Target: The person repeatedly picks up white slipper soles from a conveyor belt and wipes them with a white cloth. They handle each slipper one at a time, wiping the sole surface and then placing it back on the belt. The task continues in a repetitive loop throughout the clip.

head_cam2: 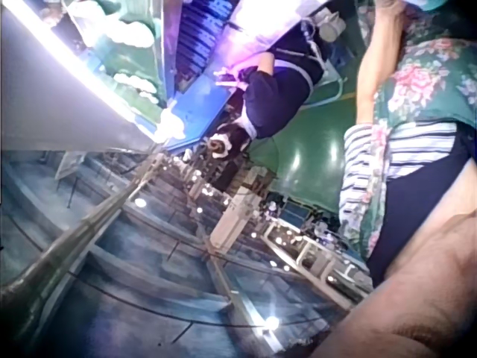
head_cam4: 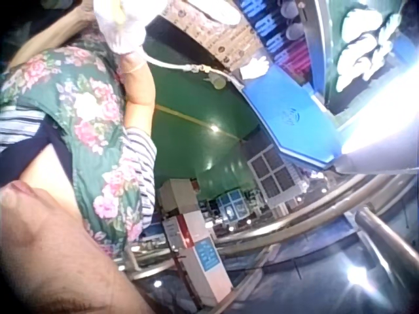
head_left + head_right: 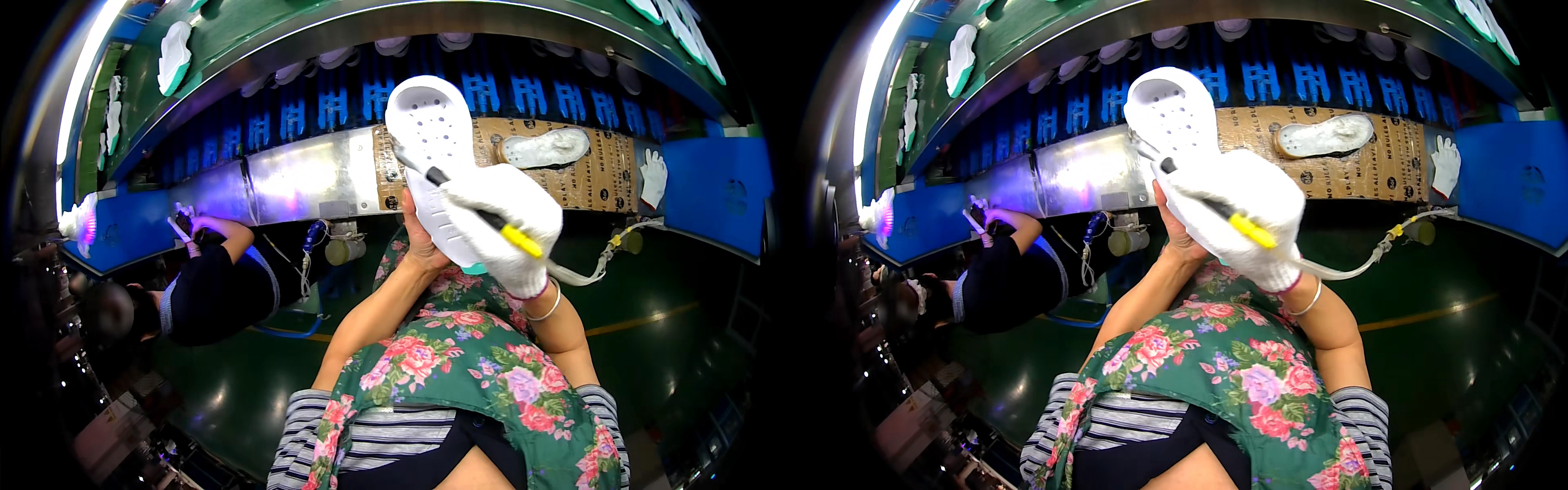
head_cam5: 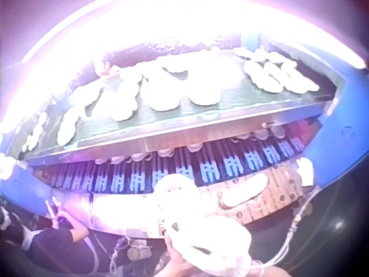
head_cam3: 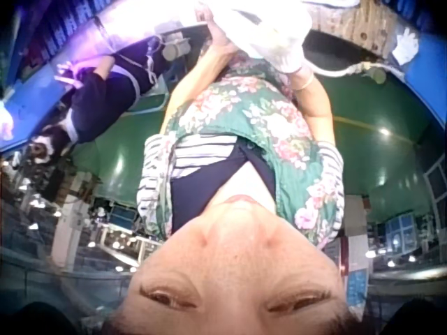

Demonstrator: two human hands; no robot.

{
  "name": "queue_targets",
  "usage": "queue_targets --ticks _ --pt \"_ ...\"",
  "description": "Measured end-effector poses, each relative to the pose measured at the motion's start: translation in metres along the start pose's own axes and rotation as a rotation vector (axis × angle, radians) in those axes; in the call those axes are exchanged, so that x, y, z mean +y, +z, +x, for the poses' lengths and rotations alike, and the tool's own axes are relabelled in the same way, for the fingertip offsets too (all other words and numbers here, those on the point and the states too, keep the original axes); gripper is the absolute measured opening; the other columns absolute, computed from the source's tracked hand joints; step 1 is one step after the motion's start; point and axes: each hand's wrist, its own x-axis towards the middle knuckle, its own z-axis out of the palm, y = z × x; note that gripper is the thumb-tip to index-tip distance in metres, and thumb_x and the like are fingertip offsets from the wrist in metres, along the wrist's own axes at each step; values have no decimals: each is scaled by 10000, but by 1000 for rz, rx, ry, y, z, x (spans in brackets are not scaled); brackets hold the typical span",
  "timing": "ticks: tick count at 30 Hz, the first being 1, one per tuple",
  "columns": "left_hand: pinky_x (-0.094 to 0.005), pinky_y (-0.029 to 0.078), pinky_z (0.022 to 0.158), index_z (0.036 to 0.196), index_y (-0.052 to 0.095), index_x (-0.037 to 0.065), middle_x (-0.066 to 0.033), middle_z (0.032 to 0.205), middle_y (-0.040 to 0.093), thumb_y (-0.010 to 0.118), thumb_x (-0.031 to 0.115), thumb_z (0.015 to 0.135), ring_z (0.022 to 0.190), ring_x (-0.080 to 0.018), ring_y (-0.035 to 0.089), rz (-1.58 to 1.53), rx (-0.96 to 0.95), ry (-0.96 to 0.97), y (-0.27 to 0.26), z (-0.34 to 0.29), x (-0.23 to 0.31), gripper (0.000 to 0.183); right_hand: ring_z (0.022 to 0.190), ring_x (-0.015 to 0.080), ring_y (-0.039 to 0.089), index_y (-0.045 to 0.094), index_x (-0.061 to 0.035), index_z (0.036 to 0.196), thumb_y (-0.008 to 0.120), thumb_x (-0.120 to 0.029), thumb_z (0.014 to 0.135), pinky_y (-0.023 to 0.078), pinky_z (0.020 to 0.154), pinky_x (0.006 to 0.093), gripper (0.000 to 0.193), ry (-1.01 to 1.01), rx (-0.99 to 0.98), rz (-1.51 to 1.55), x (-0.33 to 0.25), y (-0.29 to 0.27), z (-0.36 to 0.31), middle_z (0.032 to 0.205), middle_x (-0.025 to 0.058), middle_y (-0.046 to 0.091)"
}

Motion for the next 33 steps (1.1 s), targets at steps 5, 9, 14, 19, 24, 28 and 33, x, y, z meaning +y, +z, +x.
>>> queue_targets --ticks 5,9,14,19,24,28,33 --pt "-499 388 1163 1555 334 127 -150 1508 468 508 870 807 1385 -311 466 114 -44 31 8 5 9 1069 888 240 731 776 -42 1028 779 26 768 567 810 329 270 -66 54 -105 6 5 -3 1005 145 762" --pt "-508 394 1159 1573 280 137 -185 1495 467 495 875 807 1373 -323 476 123 -98 70 6 15 14 1085 911 236 731 784 -47 1007 788 7 774 565 840 341 240 193 71 110 9 11 -14 999 131 766" --pt "-533 436 1127 1584 265 141 -182 1458 500 441 864 844 1338 -363 514 128 -86 176 4 22 16 1049 994 254 722 756 -37 1112 742 -35 845 529 962 368 268 21 -46 2 4 8 -11 1085 113 757" --pt "-633 493 1020 1547 320 123 -148 1416 530 412 966 728 1184 -452 611 18 -91 140 19 31 17 1179 959 242 727 770 -37 1035 784 -45 801 536 909 367 235 256 154 201 13 17 -26 1012 117 762" --pt "-615 548 940 1503 384 140 -207 1303 594 434 995 685 1142 -480 625 -239 -361 -61 13 46 12 1184 854 249 732 772 -41 959 797 -15 778 557 773 327 184 77 137 5 0 25 -17 908 111 753" --pt "-630 555 921 1517 359 161 -223 1286 604 409 971 733 1126 -495 631 -226 -204 102 18 51 7 1129 875 245 724 766 -24 981 780 6 780 555 787 336 203 274 235 275 7 21 -24 930 98 754" --pt "-644 547 938 1447 434 81 -243 1260 615 417 976 723 1123 -466 642 -289 -239 -47 22 52 9 1151 840 286 716 776 -62 964 809 5 738 544 752 365 238 -21 118 -132 10 8 -30 905 93 744"
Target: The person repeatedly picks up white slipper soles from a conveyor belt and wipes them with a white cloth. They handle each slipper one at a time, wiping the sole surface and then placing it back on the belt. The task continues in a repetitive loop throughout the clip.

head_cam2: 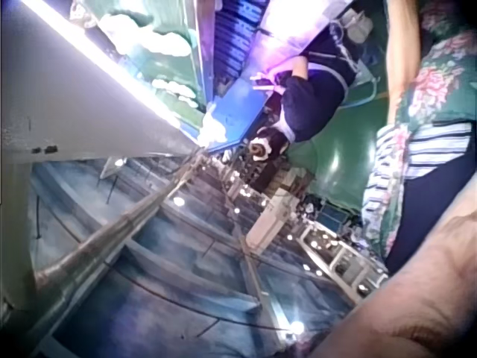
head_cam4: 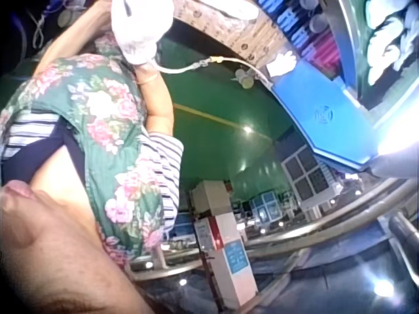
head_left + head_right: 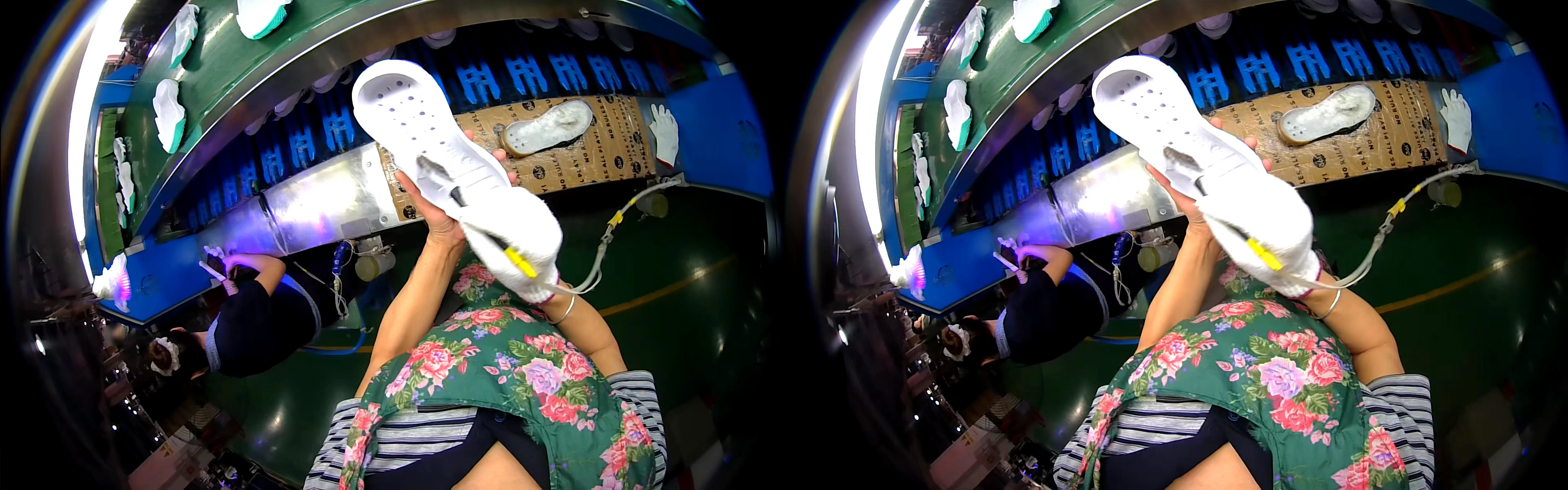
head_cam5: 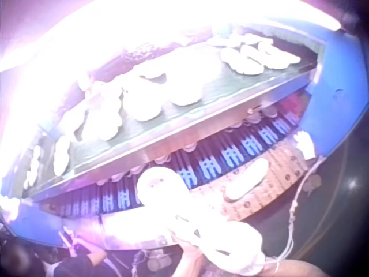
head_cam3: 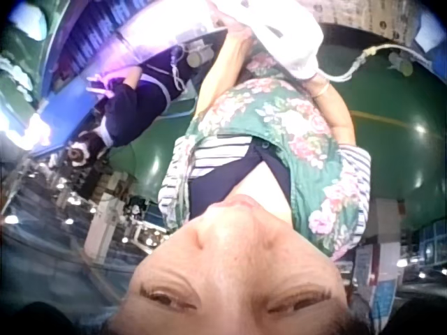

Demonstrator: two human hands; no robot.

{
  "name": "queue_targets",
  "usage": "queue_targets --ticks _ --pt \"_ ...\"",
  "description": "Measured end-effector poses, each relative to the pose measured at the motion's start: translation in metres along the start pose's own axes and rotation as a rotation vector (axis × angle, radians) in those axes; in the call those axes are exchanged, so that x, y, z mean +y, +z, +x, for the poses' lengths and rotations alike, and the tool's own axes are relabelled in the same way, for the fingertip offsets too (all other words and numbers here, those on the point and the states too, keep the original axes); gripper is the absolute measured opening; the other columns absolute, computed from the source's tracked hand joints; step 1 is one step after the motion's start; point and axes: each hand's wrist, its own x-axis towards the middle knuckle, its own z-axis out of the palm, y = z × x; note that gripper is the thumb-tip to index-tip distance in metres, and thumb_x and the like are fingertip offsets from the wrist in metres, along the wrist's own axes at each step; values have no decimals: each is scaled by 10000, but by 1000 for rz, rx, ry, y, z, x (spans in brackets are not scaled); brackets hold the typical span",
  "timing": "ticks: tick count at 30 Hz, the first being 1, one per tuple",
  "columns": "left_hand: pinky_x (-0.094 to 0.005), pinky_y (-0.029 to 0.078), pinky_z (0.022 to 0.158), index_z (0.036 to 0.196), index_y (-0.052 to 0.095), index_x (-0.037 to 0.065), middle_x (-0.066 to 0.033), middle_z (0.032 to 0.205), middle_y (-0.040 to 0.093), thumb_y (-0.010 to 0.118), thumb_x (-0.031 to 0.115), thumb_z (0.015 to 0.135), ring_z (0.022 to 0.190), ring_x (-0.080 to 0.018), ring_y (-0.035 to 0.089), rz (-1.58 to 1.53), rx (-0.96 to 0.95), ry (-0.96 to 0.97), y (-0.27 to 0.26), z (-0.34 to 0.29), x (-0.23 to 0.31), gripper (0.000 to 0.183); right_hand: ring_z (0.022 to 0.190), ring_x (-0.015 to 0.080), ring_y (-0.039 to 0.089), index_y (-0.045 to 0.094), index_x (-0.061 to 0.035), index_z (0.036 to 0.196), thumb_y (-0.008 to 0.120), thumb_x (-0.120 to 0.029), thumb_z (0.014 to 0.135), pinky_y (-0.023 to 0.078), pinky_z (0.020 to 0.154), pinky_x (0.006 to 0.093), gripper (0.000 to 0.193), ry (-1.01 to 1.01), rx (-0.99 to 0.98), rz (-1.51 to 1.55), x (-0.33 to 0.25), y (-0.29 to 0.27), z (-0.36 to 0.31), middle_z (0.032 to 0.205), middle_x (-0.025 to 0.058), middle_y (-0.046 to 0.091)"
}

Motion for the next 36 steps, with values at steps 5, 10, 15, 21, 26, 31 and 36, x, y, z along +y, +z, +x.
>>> queue_targets --ticks 5,10,15,21,26,31,36 --pt "-675 542 911 1442 433 81 -235 1301 586 475 955 721 1148 -475 622 94 -56 -16 -8 7 7 1134 796 217 710 753 -18 924 782 34 783 539 709 323 153 302 41 306 4 -6 -2 884 93 724" --pt "-686 512 939 1475 421 56 -246 1409 527 550 965 652 1186 -542 571 -52 -49 -35 -19 14 14 1233 803 273 715 779 -80 925 829 -11 733 546 738 346 210 7 -33 47 -2 -1 -1 886 86 746" --pt "-701 501 956 1484 415 79 -225 1409 520 499 975 674 1202 -521 564 27 22 -26 -20 16 15 1211 830 251 719 759 -27 923 813 19 755 551 743 339 182 206 13 195 2 -10 1 899 119 744" --pt "-744 507 912 1522 390 200 -172 1423 530 451 928 769 1205 -491 572 -66 -66 6 -11 15 17 1049 832 256 713 775 -77 892 831 -21 714 544 744 351 195 -3 -134 37 4 -8 -5 902 87 744" --pt "-688 551 883 1509 383 154 -162 1386 535 526 933 719 1179 -482 565 223 -13 67 -13 9 25 1119 782 250 713 763 -49 910 802 17 764 550 710 329 164 207 -52 183 17 -15 -7 873 115 738" --pt "-567 566 776 1418 441 29 -167 1244 557 514 966 690 1011 -408 581 245 30 27 -20 6 31 1189 798 280 717 783 -83 922 815 -16 730 550 720 346 205 -10 -211 96 5 -7 -9 903 117 748" --pt "-579 548 786 1471 403 39 -198 1319 529 525 944 708 1032 -441 583 249 -39 -2 -18 6 42 1190 817 186 721 775 -58 950 826 -24 785 563 730 291 176 251 -90 208 27 -12 -11 917 103 750"
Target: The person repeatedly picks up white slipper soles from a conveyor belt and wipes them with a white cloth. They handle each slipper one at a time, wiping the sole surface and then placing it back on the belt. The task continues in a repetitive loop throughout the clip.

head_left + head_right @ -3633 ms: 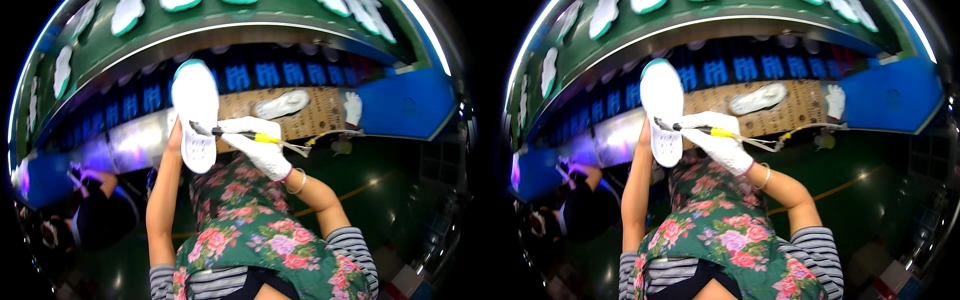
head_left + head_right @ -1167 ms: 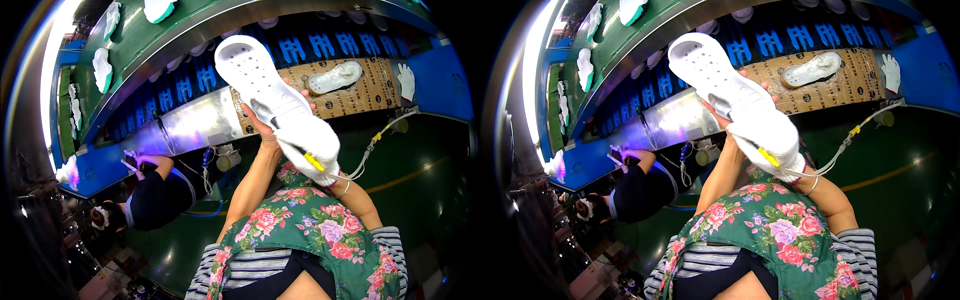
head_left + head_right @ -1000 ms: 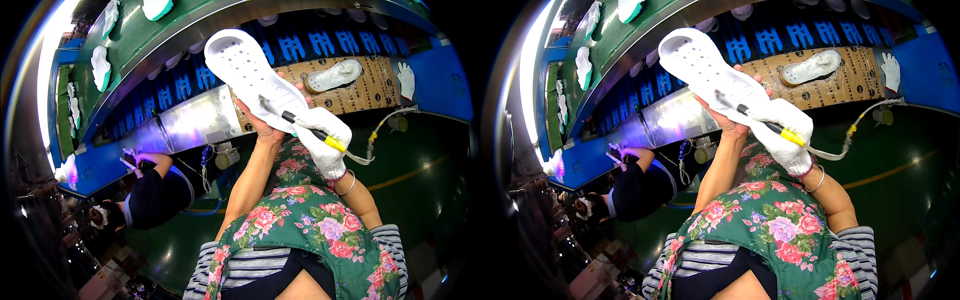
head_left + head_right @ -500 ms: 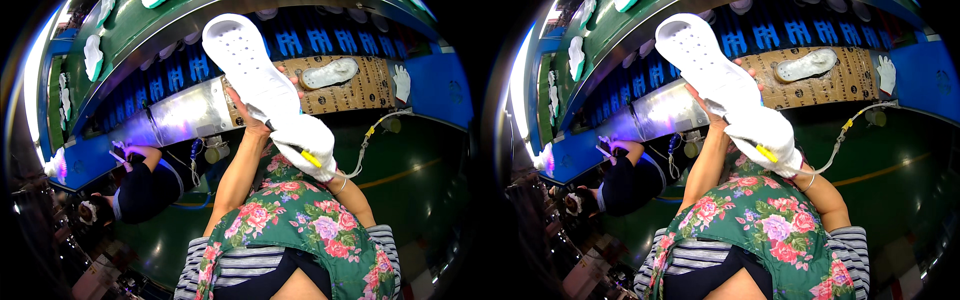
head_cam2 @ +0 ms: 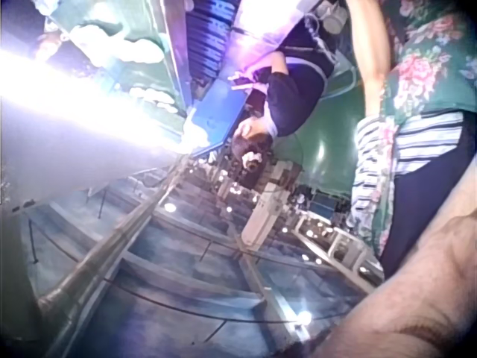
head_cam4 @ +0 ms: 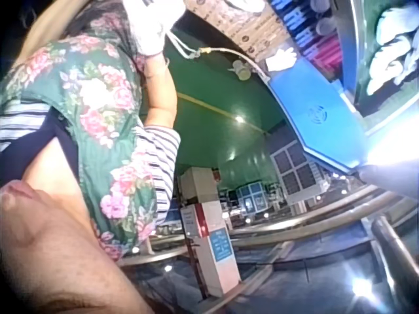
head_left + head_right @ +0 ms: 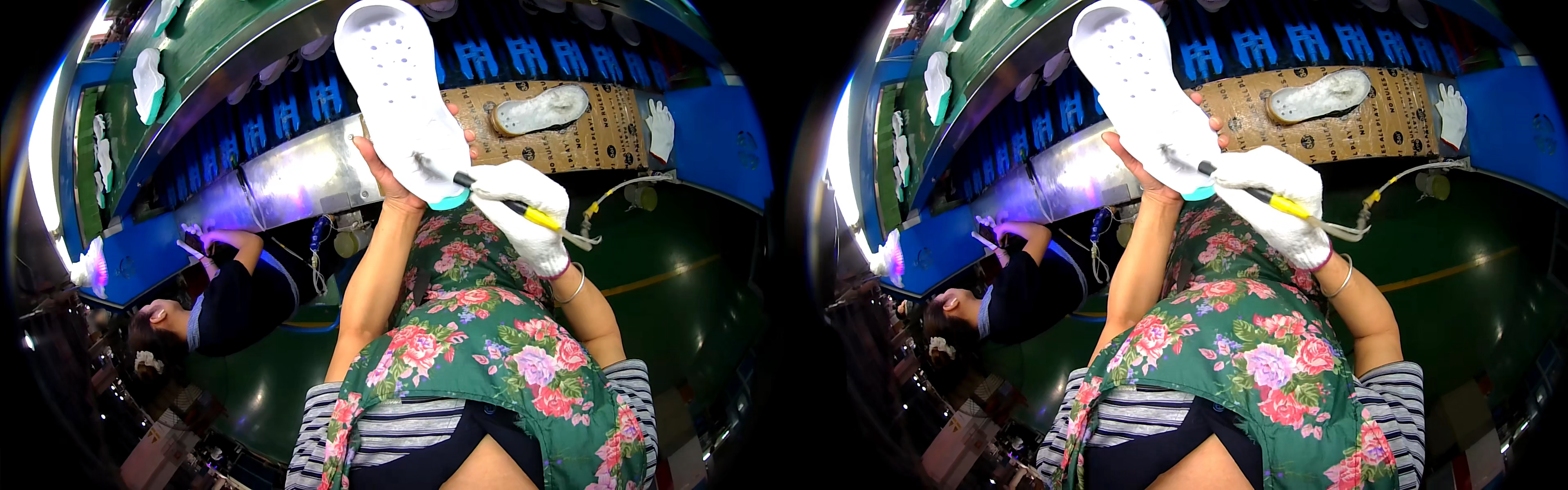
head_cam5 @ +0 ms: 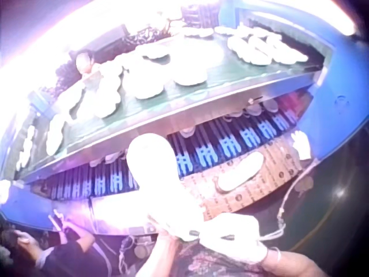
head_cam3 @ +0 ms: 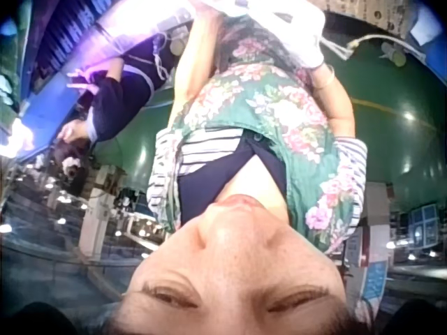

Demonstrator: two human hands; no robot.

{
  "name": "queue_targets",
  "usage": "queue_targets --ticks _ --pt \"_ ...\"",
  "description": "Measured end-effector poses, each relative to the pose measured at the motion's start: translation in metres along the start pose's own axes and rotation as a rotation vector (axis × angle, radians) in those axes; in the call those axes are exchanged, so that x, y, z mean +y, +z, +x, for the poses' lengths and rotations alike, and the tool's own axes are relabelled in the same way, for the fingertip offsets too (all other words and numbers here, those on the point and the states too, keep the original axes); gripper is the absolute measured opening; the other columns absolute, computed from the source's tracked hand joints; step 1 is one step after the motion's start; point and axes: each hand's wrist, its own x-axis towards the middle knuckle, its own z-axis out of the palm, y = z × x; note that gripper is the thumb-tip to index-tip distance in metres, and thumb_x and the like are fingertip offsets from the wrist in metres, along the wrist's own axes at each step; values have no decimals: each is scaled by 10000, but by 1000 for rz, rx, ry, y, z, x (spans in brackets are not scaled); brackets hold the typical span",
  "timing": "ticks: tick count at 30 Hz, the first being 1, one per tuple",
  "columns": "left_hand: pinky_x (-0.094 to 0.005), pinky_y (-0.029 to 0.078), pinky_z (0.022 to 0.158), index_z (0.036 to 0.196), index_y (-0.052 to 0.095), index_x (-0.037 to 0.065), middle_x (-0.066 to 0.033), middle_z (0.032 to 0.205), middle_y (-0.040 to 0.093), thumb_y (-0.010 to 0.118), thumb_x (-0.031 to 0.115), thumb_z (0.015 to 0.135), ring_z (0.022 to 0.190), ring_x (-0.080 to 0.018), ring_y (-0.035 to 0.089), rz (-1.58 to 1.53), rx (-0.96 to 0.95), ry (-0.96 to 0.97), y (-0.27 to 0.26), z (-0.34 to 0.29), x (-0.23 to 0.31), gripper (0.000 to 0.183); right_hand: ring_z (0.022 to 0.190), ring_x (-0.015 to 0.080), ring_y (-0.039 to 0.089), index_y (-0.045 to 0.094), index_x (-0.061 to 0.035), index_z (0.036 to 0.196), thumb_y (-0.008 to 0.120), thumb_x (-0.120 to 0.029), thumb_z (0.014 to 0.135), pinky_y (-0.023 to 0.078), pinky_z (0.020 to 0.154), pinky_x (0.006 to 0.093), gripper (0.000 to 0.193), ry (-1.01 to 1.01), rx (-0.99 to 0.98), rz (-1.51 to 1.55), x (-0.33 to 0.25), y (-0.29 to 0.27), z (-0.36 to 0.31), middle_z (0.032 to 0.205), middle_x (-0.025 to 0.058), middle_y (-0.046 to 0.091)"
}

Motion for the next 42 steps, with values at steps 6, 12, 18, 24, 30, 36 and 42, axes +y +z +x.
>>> queue_targets --ticks 6,12,18,24,30,36,42 --pt "-585 579 877 1585 269 95 -274 1473 437 556 856 765 1135 -520 590 -145 -133 -161 -7 -1 14 1155 839 231 727 785 -103 911 810 -29 766 565 744 346 165 -106 -328 66 -16 1 3 954 73 767" --pt "-468 574 760 1564 364 125 -335 1404 466 605 823 751 964 -450 607 -9 -185 -248 -9 6 25 1097 855 235 724 779 -118 983 812 -49 761 570 733 334 235 -306 -313 -108 -11 8 4 992 76 769" --pt "-483 566 764 1555 368 86 -331 1359 513 605 810 760 945 -432 631 39 -168 -294 -2 7 32 1101 859 203 729 776 -77 955 811 -18 788 568 754 331 181 -34 -339 32 -22 1 15 983 110 772" --pt "-565 568 933 1503 413 -8 -254 1346 590 601 583 867 1156 -388 648 175 -115 -400 -7 9 53 888 939 239 720 759 -172 1083 827 -83 749 559 810 360 352 -439 -485 -232 -9 8 2 1075 42 761" --pt "-598 573 877 1491 439 3 -259 1341 592 636 575 835 1113 -413 657 278 -141 -406 1 10 57 892 843 245 724 786 -128 1005 826 -78 764 570 735 339 249 -284 -337 -142 -15 8 15 1022 68 769" --pt "-604 580 842 1513 426 52 -246 1361 583 644 635 819 1108 -421 650 5 -169 -294 -6 15 49 932 861 230 725 770 -71 931 814 -24 769 568 768 331 174 -5 -306 99 -18 20 9 1004 96 773" --pt "-532 545 750 1543 407 111 -350 1353 509 573 788 791 980 -443 631 22 -203 -198 -15 17 46 1026 887 191 725 776 -46 953 807 -18 790 570 810 312 168 159 -412 252 -24 27 10 1013 110 769"
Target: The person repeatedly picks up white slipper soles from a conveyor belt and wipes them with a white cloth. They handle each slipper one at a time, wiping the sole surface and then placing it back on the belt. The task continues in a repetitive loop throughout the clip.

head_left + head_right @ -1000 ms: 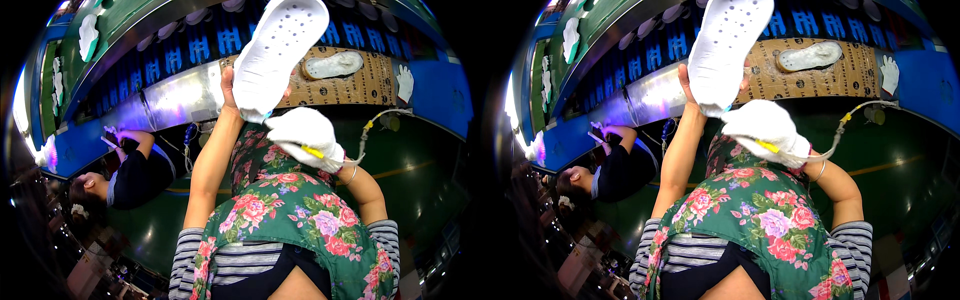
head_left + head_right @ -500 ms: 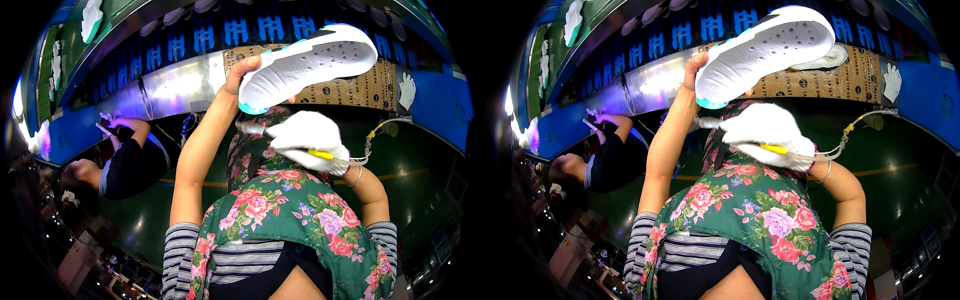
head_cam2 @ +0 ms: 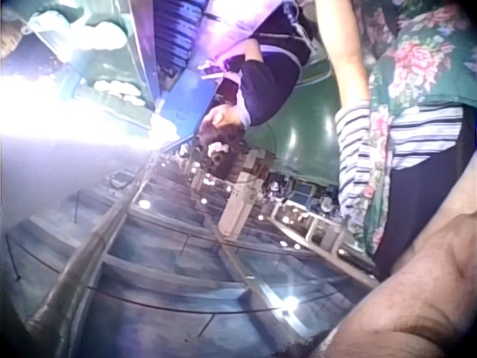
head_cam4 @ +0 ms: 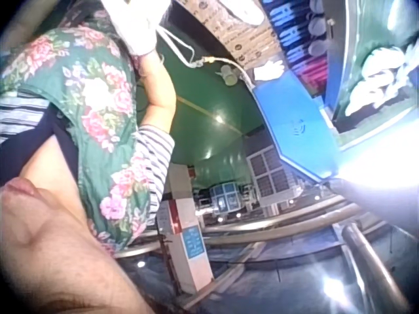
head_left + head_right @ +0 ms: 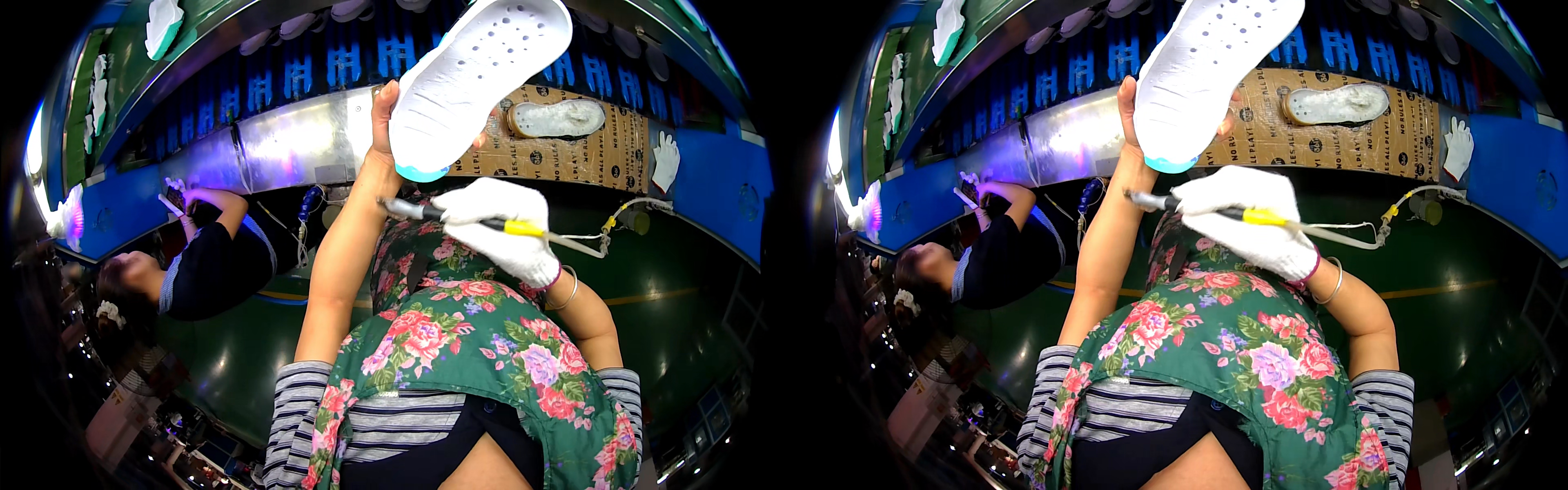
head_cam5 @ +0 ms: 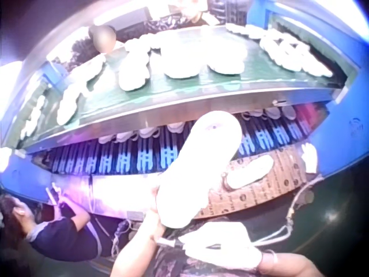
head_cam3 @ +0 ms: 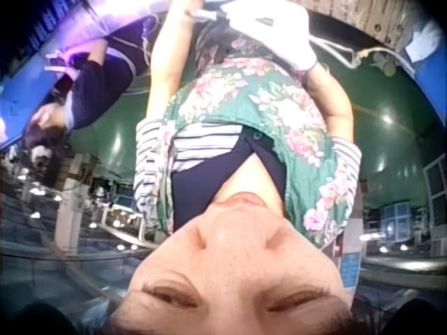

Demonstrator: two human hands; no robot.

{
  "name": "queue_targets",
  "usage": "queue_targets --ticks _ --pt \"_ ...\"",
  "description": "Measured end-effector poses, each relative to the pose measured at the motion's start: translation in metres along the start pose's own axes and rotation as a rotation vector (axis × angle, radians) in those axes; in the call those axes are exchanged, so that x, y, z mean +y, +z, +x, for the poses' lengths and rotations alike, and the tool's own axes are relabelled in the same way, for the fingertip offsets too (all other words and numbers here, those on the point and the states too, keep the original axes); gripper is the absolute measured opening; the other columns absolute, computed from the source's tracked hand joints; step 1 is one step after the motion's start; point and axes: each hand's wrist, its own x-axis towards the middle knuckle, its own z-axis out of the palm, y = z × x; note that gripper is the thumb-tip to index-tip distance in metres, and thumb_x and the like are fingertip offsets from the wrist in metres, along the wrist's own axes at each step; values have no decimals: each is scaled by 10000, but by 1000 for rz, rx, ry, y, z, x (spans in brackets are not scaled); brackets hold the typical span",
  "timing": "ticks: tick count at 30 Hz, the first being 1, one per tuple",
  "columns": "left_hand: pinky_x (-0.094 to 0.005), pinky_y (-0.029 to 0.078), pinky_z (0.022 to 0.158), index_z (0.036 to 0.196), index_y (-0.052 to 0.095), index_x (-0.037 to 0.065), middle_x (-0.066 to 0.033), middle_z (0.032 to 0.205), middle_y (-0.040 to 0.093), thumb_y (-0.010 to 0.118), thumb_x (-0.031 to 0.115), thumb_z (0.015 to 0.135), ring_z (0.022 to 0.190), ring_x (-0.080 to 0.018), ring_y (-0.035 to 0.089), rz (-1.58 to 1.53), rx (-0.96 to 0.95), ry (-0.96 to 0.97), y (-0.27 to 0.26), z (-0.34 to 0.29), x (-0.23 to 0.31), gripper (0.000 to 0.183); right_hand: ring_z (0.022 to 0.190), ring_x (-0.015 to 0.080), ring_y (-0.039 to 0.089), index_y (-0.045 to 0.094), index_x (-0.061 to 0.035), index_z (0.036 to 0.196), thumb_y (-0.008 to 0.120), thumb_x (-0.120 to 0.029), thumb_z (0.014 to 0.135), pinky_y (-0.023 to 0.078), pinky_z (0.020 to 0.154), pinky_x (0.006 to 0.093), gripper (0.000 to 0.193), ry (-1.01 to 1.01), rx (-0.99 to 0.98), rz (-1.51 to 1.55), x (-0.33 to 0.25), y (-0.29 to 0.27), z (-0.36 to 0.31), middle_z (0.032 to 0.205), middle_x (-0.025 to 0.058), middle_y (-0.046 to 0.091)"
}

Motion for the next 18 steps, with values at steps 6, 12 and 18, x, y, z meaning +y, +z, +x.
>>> queue_targets --ticks 6,12,18 --pt "-506 560 726 1556 374 88 -346 1352 511 540 808 800 914 -446 642 -79 42 36 2 -8 -2 1058 942 177 717 768 6 945 780 5 814 570 851 305 132 138 43 -2 -1 1 3 1010 122 764" --pt "-549 596 832 1583 274 56 -361 1378 491 438 785 879 1031 -459 661 -15 227 80 17 -23 -6 1026 941 125 702 750 16 1074 756 -7 872 572 850 273 203 265 247 294 5 -20 10 1039 80 756" --pt "-502 634 794 1553 286 3 -307 1352 555 408 642 959 1023 -433 696 89 293 68 26 -47 -23 881 882 138 719 772 -45 1043 775 -71 863 578 777 277 182 -194 231 -423 1 -77 54 995 73 768"
